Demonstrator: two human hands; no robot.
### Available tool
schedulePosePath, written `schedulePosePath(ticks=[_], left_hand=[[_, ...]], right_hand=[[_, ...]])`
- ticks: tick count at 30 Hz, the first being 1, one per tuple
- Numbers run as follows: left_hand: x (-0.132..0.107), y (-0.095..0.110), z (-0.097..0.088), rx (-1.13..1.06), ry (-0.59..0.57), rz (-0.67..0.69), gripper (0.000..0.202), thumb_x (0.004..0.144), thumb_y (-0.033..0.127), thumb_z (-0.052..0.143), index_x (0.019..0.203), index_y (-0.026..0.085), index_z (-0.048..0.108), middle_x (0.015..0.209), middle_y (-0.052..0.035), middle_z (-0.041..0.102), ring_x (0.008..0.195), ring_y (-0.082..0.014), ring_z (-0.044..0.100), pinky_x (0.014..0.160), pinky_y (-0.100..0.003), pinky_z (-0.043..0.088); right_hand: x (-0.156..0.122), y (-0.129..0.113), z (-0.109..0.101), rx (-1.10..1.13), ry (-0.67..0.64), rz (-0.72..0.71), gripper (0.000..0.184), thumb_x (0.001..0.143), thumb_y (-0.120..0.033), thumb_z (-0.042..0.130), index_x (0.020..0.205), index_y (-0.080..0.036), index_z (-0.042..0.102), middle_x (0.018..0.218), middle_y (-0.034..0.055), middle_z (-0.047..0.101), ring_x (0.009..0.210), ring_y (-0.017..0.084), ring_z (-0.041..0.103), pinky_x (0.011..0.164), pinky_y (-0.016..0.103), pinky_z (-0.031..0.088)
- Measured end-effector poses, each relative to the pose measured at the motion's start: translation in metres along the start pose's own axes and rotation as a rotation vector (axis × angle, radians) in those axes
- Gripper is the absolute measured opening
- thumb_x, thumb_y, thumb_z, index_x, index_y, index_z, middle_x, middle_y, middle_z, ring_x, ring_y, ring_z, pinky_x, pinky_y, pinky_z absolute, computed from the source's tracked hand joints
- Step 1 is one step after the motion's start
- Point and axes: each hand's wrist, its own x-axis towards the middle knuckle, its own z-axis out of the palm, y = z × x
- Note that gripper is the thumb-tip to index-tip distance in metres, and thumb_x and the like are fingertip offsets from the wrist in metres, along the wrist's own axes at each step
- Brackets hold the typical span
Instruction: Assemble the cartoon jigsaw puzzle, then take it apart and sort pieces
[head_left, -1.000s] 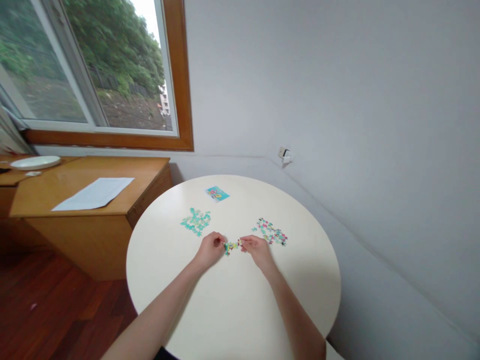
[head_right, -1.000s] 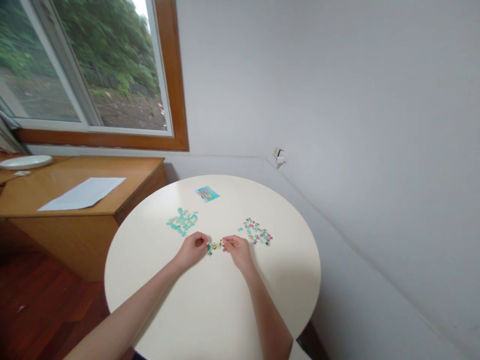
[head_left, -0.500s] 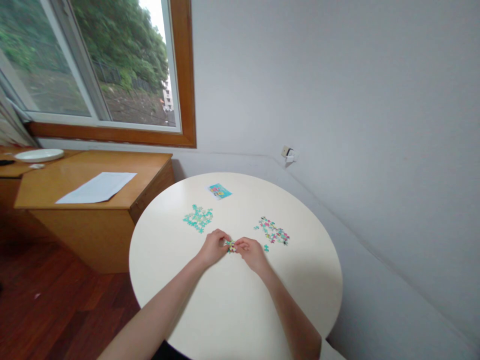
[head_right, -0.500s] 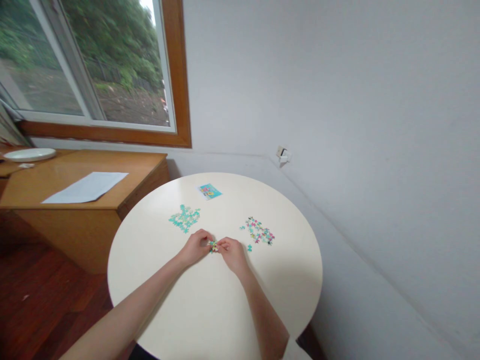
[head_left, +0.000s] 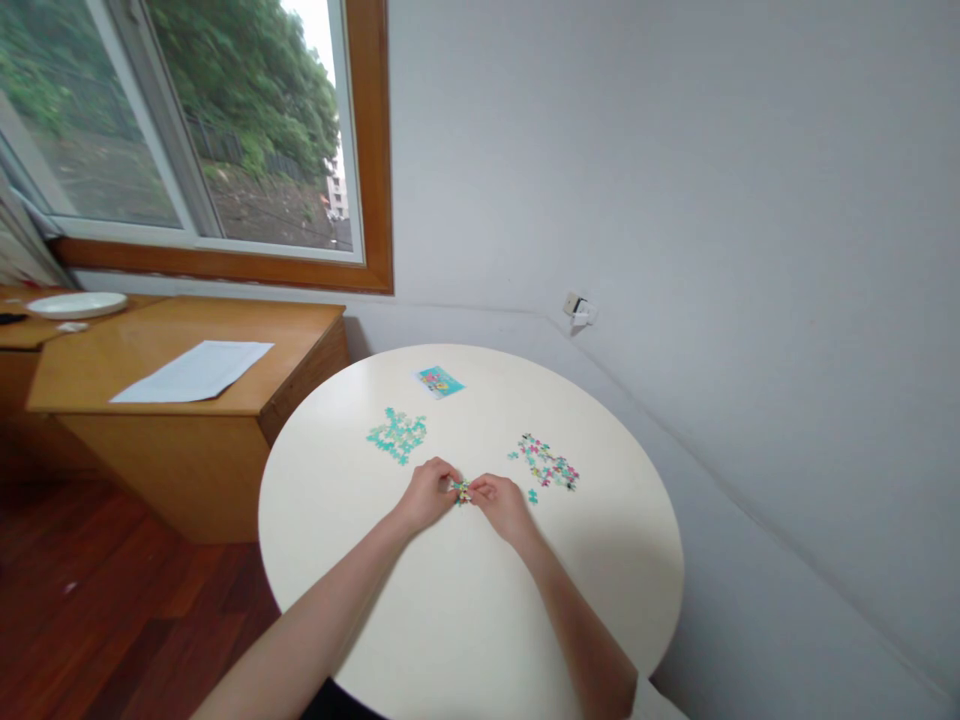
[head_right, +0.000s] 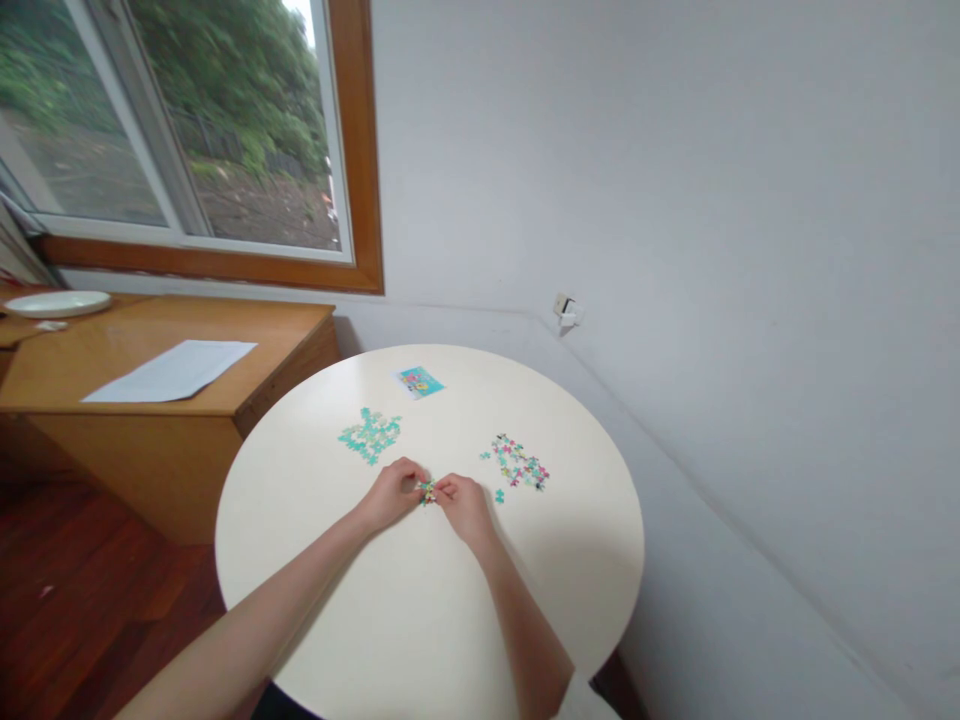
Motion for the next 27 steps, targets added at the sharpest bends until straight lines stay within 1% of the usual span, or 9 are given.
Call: schedulePosePath(ticks=[5, 11, 19, 24, 27], left_hand=[[0.0002, -0.0014, 0.0007, -0.002, -0.003, 0.006, 0.015, 0.065, 0.005, 0.065, 0.074, 0.016, 0.069, 0.077, -0.0034, 0.063, 0.076, -0.0159, 0.057, 0.072, -0.027, 0.042], [0.0000, -0.0040, 0.0026, -0.004, -0.003, 0.008, 0.015, 0.065, 0.005, 0.065, 0.075, 0.016, 0.069, 0.078, -0.0036, 0.063, 0.077, -0.0153, 0.057, 0.072, -0.026, 0.042], [0.0000, -0.0046, 0.0031, 0.011, 0.000, 0.017, 0.016, 0.065, 0.005, 0.065, 0.074, 0.017, 0.070, 0.076, -0.0016, 0.063, 0.075, -0.0144, 0.057, 0.071, -0.025, 0.043], [0.0000, -0.0056, 0.0040, 0.014, -0.001, 0.013, 0.014, 0.065, 0.006, 0.066, 0.072, 0.017, 0.070, 0.076, -0.0016, 0.063, 0.076, -0.0145, 0.057, 0.073, -0.026, 0.044], [-0.0003, -0.0050, 0.0035, 0.020, 0.002, 0.015, 0.016, 0.064, 0.004, 0.065, 0.073, 0.017, 0.070, 0.076, -0.0014, 0.063, 0.077, -0.0147, 0.057, 0.073, -0.026, 0.044]], right_hand=[[0.0007, -0.0016, 0.0000, -0.041, -0.005, 0.004, 0.007, 0.067, -0.019, 0.061, 0.063, -0.022, 0.067, 0.062, 0.0004, 0.070, 0.060, 0.017, 0.065, 0.058, 0.025, 0.046], [0.0020, -0.0006, 0.0015, -0.102, 0.005, 0.024, 0.008, 0.067, -0.018, 0.061, 0.064, -0.022, 0.067, 0.064, 0.0008, 0.071, 0.060, 0.016, 0.064, 0.057, 0.024, 0.044], [0.0032, -0.0045, 0.0003, -0.182, 0.015, 0.063, 0.004, 0.066, -0.019, 0.065, 0.070, -0.019, 0.067, 0.055, -0.0025, 0.064, 0.050, 0.012, 0.055, 0.049, 0.021, 0.035], [0.0034, -0.0020, 0.0017, -0.219, 0.053, 0.062, 0.004, 0.063, -0.017, 0.065, 0.065, -0.020, 0.064, 0.050, -0.0054, 0.058, 0.047, 0.010, 0.049, 0.045, 0.020, 0.027], [0.0039, 0.0013, 0.0035, -0.199, 0.063, 0.058, 0.005, 0.062, -0.016, 0.063, 0.063, -0.020, 0.063, 0.049, -0.0061, 0.057, 0.045, 0.009, 0.047, 0.045, 0.020, 0.026]])
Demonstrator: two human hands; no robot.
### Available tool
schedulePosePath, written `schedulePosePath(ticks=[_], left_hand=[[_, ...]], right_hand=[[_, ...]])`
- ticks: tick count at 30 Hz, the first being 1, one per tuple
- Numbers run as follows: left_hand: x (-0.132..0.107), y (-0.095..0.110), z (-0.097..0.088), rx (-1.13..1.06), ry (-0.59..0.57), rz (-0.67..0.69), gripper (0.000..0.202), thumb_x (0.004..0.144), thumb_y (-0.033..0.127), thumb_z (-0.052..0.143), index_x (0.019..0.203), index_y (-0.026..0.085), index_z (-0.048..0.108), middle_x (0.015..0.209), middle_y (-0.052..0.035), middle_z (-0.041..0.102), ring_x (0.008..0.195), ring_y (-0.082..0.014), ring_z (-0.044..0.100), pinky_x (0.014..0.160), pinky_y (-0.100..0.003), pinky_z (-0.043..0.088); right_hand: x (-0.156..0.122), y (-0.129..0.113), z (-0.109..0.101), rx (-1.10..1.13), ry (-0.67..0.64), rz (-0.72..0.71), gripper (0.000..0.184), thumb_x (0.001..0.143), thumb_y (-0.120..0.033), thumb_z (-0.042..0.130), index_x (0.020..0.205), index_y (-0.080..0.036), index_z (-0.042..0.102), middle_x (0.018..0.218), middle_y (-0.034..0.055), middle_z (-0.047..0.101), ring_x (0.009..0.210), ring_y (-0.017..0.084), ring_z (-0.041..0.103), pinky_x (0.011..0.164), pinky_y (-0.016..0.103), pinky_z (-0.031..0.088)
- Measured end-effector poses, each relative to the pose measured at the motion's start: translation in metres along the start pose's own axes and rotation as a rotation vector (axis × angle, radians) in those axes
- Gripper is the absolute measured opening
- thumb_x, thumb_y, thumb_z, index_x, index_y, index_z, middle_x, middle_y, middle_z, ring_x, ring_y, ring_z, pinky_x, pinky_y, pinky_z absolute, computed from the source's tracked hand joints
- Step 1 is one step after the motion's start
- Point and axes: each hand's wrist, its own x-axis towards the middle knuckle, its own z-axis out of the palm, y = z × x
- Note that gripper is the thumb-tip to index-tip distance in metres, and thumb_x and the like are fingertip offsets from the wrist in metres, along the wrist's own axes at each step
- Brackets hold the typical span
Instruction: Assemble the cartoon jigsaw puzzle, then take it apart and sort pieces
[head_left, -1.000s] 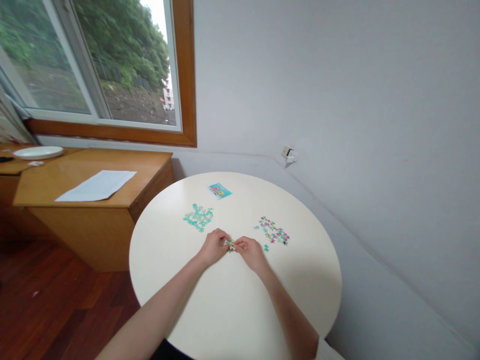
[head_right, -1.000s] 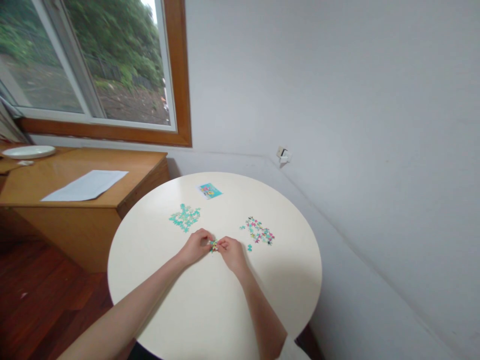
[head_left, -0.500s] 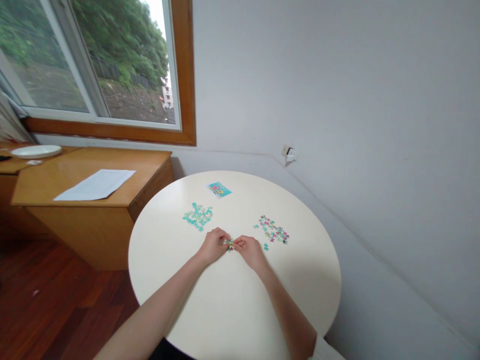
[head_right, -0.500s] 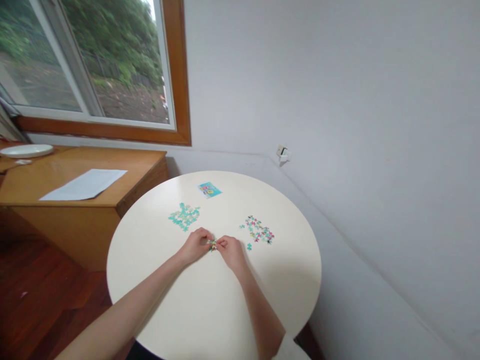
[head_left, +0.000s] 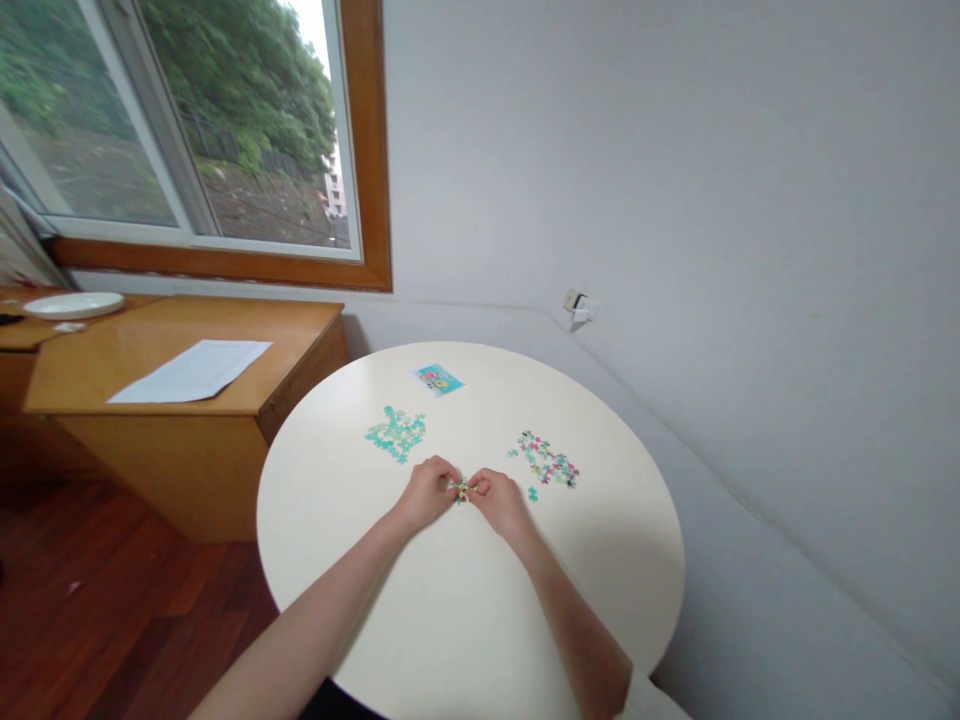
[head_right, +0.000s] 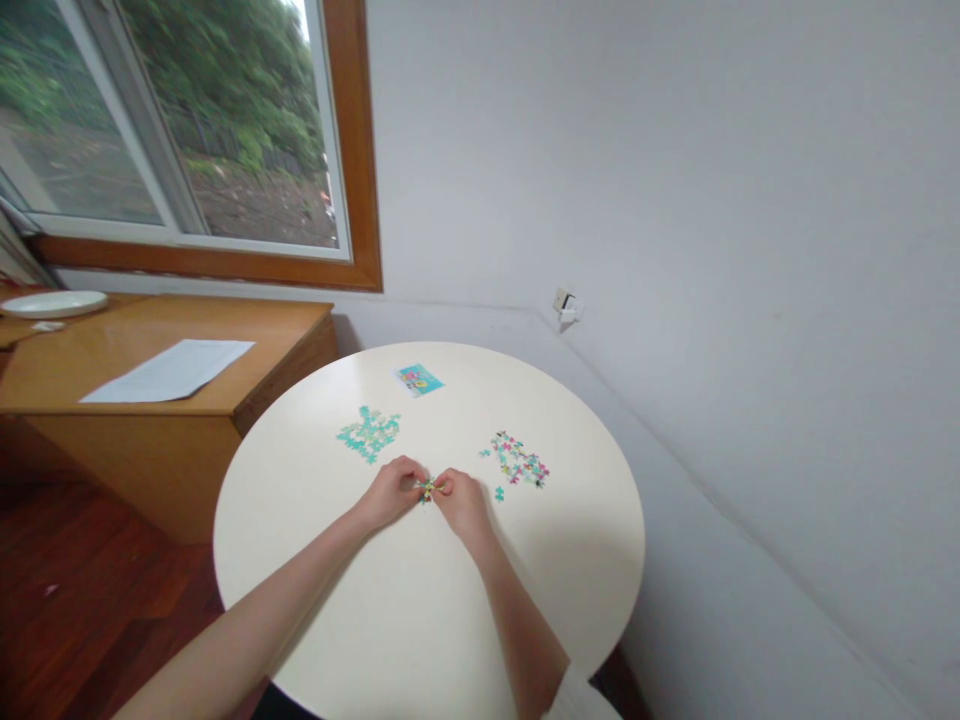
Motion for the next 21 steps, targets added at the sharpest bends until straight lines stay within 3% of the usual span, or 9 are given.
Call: schedulePosePath(ticks=[12, 16, 21], left_hand=[[-0.002, 0.008, -0.006, -0.019, -0.025, 0.058, 0.022, 0.068, 0.004, 0.058, 0.073, 0.019, 0.072, 0.082, -0.0022, 0.065, 0.081, -0.0148, 0.059, 0.079, -0.027, 0.044], [-0.005, 0.011, -0.006, 0.069, -0.075, 0.124, 0.033, 0.065, -0.001, 0.055, 0.072, 0.024, 0.074, 0.092, -0.0018, 0.065, 0.088, -0.0171, 0.058, 0.085, -0.033, 0.042], [-0.006, 0.013, -0.005, 0.133, -0.112, 0.127, 0.032, 0.070, 0.002, 0.052, 0.070, 0.025, 0.074, 0.094, -0.0022, 0.065, 0.093, -0.0191, 0.056, 0.088, -0.038, 0.038]], right_hand=[[0.009, 0.011, -0.010, 0.284, 0.033, 0.011, 0.013, 0.062, -0.032, 0.055, 0.067, -0.020, 0.057, 0.045, -0.0062, 0.049, 0.044, 0.010, 0.043, 0.046, 0.022, 0.030], [0.009, 0.010, -0.008, 0.330, 0.039, 0.012, 0.014, 0.060, -0.033, 0.056, 0.064, -0.020, 0.056, 0.043, -0.0070, 0.047, 0.042, 0.010, 0.041, 0.046, 0.022, 0.028], [0.009, 0.010, -0.009, 0.364, 0.038, 0.019, 0.015, 0.059, -0.035, 0.057, 0.064, -0.020, 0.056, 0.043, -0.0074, 0.046, 0.042, 0.009, 0.039, 0.045, 0.022, 0.026]])
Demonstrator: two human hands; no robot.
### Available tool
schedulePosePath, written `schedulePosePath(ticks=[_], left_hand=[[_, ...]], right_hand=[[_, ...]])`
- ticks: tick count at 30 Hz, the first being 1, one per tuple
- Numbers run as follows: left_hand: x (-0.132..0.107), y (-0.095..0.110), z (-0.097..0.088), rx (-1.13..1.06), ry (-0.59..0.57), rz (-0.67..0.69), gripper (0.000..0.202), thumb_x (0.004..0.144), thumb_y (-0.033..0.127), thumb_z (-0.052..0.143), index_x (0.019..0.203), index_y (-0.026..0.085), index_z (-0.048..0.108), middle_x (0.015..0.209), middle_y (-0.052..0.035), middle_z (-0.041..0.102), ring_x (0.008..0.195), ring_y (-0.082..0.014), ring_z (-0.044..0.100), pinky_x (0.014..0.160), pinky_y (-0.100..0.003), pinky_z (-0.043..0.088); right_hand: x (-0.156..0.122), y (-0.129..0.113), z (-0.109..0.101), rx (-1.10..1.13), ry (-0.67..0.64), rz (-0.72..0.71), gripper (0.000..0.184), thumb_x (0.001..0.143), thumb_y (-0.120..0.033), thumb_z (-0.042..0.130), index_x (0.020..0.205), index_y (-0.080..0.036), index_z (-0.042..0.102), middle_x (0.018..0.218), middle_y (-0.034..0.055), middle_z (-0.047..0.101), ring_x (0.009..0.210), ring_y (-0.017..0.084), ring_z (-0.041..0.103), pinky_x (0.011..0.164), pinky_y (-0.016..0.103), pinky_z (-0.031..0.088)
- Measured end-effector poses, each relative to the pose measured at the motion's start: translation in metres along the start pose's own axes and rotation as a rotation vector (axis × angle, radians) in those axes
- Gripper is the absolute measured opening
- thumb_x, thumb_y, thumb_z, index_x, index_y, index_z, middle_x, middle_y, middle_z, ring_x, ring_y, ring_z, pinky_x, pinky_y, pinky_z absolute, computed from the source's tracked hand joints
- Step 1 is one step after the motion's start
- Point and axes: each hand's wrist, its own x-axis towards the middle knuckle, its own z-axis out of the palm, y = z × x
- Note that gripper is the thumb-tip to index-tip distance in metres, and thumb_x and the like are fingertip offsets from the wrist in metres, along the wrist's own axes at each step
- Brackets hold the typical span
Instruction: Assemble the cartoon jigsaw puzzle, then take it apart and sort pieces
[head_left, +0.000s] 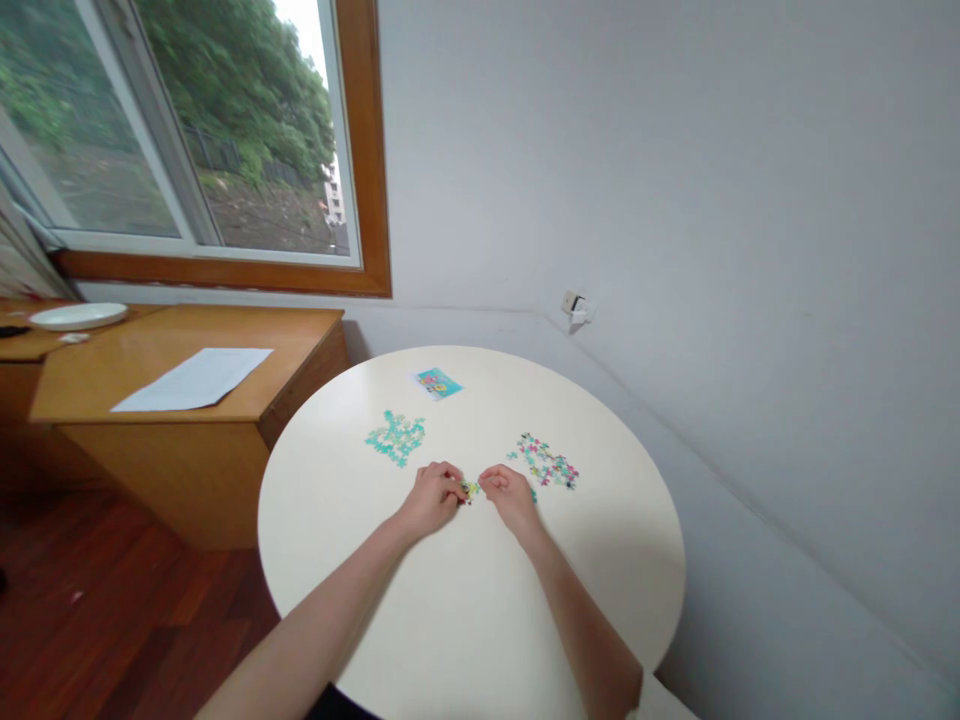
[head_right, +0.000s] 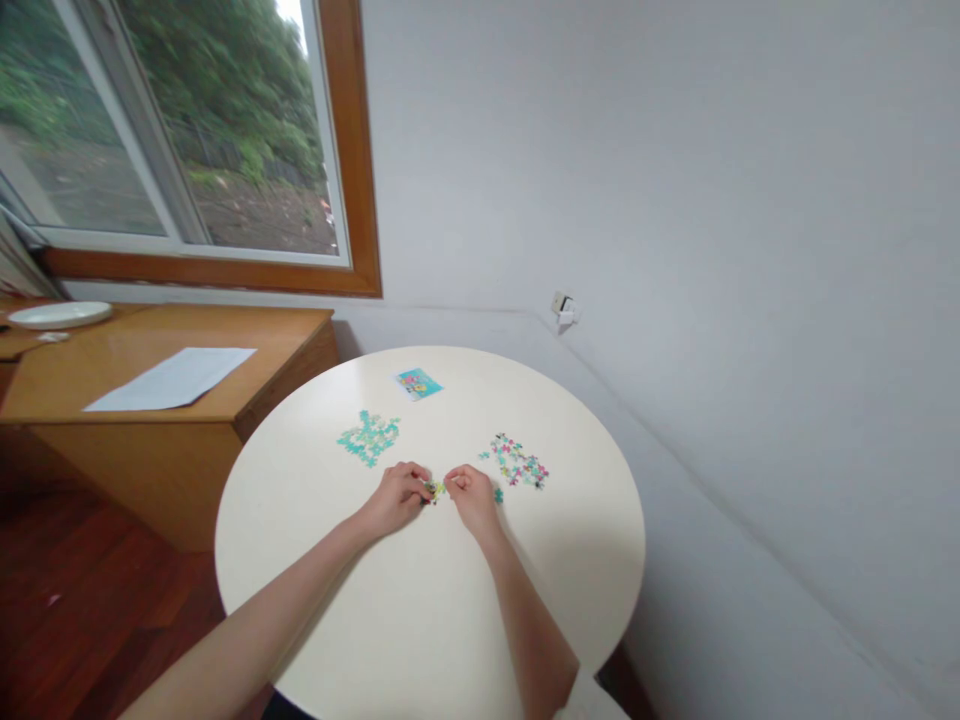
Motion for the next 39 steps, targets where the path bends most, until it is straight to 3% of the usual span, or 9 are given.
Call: schedulePosePath(ticks=[9, 16, 29, 39], left_hand=[[-0.0021, 0.0011, -0.0032, 0.000, 0.119, 0.062, 0.034, 0.068, 0.001, 0.046, 0.072, 0.021, 0.073, 0.088, -0.0046, 0.064, 0.087, -0.0181, 0.056, 0.084, -0.035, 0.040], [-0.0042, 0.0063, -0.0050, 0.066, 0.018, 0.111, 0.029, 0.068, 0.002, 0.048, 0.071, 0.020, 0.070, 0.092, -0.0059, 0.064, 0.094, -0.0207, 0.055, 0.087, -0.038, 0.038], [-0.0044, 0.0049, -0.0048, 0.071, 0.015, 0.118, 0.024, 0.069, 0.002, 0.050, 0.068, 0.019, 0.067, 0.088, -0.0050, 0.065, 0.091, -0.0199, 0.057, 0.086, -0.037, 0.038], [-0.0037, 0.0061, -0.0040, 0.058, -0.026, 0.032, 0.027, 0.068, -0.001, 0.046, 0.066, 0.018, 0.065, 0.087, -0.0041, 0.067, 0.090, -0.0191, 0.057, 0.087, -0.038, 0.036]], right_hand=[[-0.0009, -0.0032, -0.0015, 0.024, -0.018, 0.004, 0.017, 0.057, -0.035, 0.057, 0.063, -0.020, 0.057, 0.043, -0.0069, 0.047, 0.042, 0.009, 0.039, 0.045, 0.022, 0.025], [-0.0011, -0.0027, -0.0007, 0.026, -0.022, 0.000, 0.014, 0.059, -0.033, 0.057, 0.063, -0.019, 0.057, 0.043, -0.0069, 0.048, 0.042, 0.009, 0.040, 0.045, 0.021, 0.026], [-0.0023, -0.0034, 0.0029, 0.025, -0.006, -0.024, 0.011, 0.060, -0.031, 0.055, 0.063, -0.020, 0.056, 0.042, -0.0083, 0.044, 0.040, 0.008, 0.037, 0.043, 0.020, 0.025], [-0.0042, -0.0068, -0.0059, -0.027, 0.049, -0.086, 0.013, 0.064, -0.034, 0.055, 0.065, -0.020, 0.057, 0.043, -0.0075, 0.042, 0.041, 0.009, 0.036, 0.043, 0.021, 0.024]])
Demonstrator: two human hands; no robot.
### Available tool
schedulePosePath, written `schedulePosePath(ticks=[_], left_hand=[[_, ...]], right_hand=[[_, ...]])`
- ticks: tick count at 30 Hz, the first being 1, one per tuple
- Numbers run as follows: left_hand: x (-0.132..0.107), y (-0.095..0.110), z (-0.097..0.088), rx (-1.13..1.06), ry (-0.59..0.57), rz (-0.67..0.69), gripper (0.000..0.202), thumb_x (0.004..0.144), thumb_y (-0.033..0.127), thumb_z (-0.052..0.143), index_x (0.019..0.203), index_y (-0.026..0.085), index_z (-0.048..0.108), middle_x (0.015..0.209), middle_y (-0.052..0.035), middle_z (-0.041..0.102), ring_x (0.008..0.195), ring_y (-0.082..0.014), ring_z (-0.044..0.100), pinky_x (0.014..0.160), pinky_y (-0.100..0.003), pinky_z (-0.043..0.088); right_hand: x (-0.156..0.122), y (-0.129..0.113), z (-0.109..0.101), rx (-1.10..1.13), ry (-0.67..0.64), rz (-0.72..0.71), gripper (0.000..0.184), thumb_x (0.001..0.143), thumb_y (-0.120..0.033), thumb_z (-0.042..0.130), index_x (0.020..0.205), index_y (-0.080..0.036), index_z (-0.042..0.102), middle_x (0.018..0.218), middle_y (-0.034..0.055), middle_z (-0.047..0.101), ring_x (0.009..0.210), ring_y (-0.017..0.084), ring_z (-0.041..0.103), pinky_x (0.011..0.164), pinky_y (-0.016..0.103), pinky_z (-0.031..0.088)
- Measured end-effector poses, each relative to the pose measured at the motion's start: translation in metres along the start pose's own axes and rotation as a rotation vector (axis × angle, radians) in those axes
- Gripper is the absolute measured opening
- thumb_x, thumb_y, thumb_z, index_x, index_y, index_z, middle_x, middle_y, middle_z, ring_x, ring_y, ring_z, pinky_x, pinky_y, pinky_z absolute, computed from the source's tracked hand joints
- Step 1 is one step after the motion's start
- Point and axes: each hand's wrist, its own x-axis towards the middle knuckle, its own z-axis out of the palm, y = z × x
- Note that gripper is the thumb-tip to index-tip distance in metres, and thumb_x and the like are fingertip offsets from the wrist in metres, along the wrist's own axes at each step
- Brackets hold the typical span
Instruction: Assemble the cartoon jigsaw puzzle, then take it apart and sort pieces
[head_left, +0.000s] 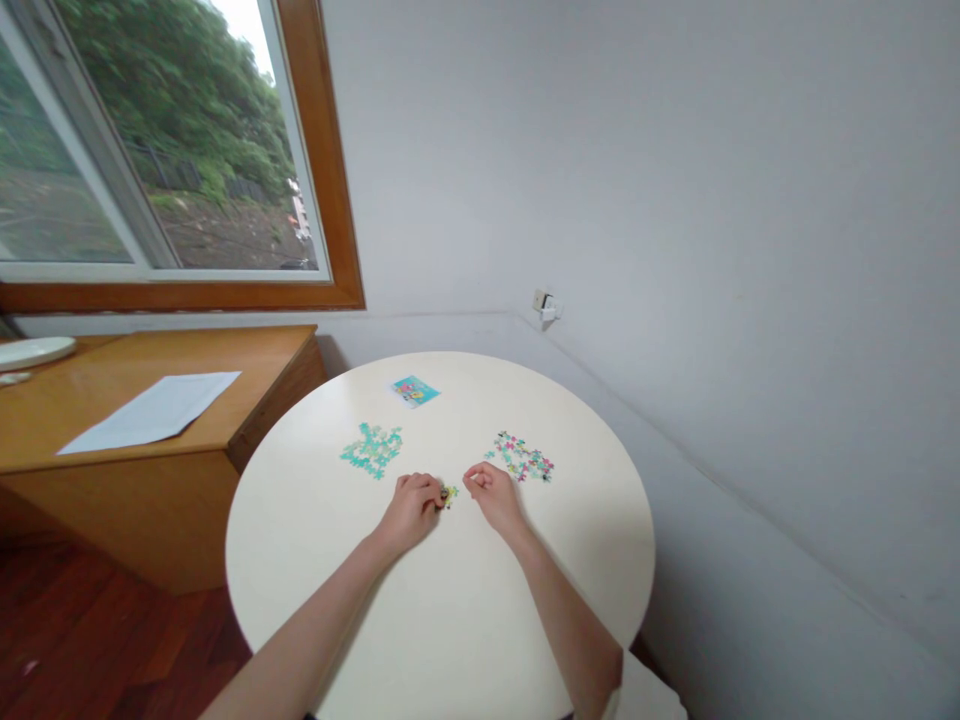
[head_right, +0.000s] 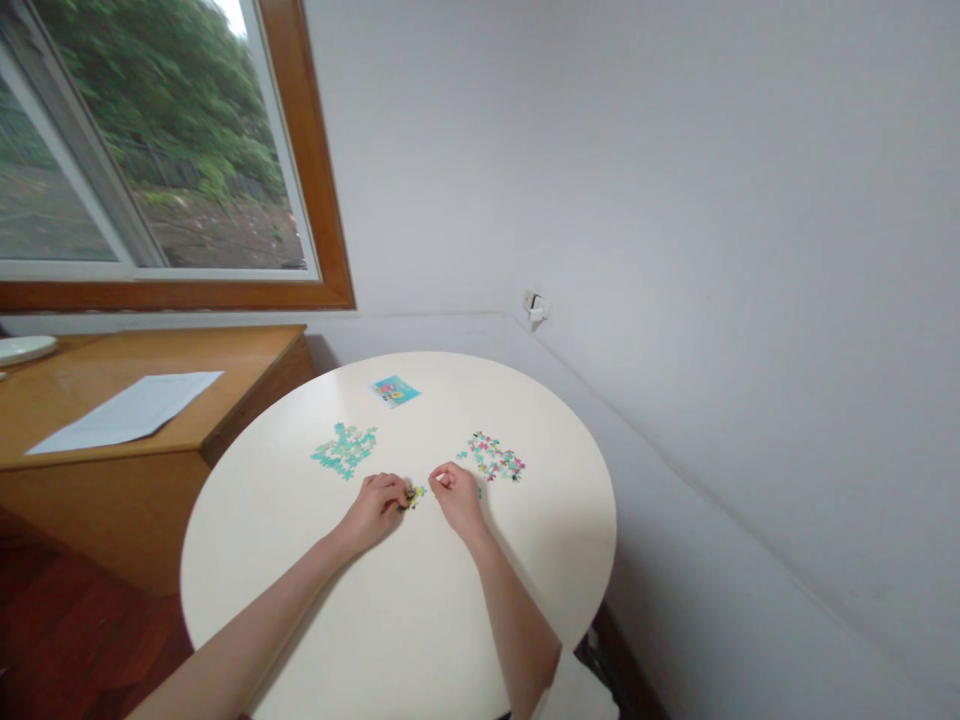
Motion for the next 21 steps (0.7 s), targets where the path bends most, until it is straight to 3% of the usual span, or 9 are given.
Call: schedulePosePath(ticks=[14, 21], left_hand=[[-0.0006, -0.0017, 0.0006, 0.003, 0.028, 0.029, 0.029, 0.066, -0.002, 0.041, 0.068, 0.018, 0.062, 0.080, -0.0033, 0.065, 0.085, -0.0187, 0.058, 0.085, -0.038, 0.038], [-0.0014, 0.0020, -0.0042, -0.035, 0.001, 0.100, 0.031, 0.067, 0.004, 0.045, 0.081, 0.019, 0.068, 0.096, -0.0065, 0.069, 0.096, -0.0205, 0.060, 0.092, -0.039, 0.038]], right_hand=[[-0.0042, 0.0017, -0.0029, -0.156, 0.053, -0.069, 0.011, 0.070, -0.031, 0.051, 0.067, -0.022, 0.056, 0.045, -0.0078, 0.040, 0.042, 0.009, 0.035, 0.043, 0.021, 0.024], [-0.0025, 0.0023, -0.0065, -0.270, 0.098, -0.098, 0.009, 0.072, -0.025, 0.050, 0.067, -0.022, 0.058, 0.046, -0.0063, 0.044, 0.044, 0.012, 0.041, 0.047, 0.022, 0.030]])
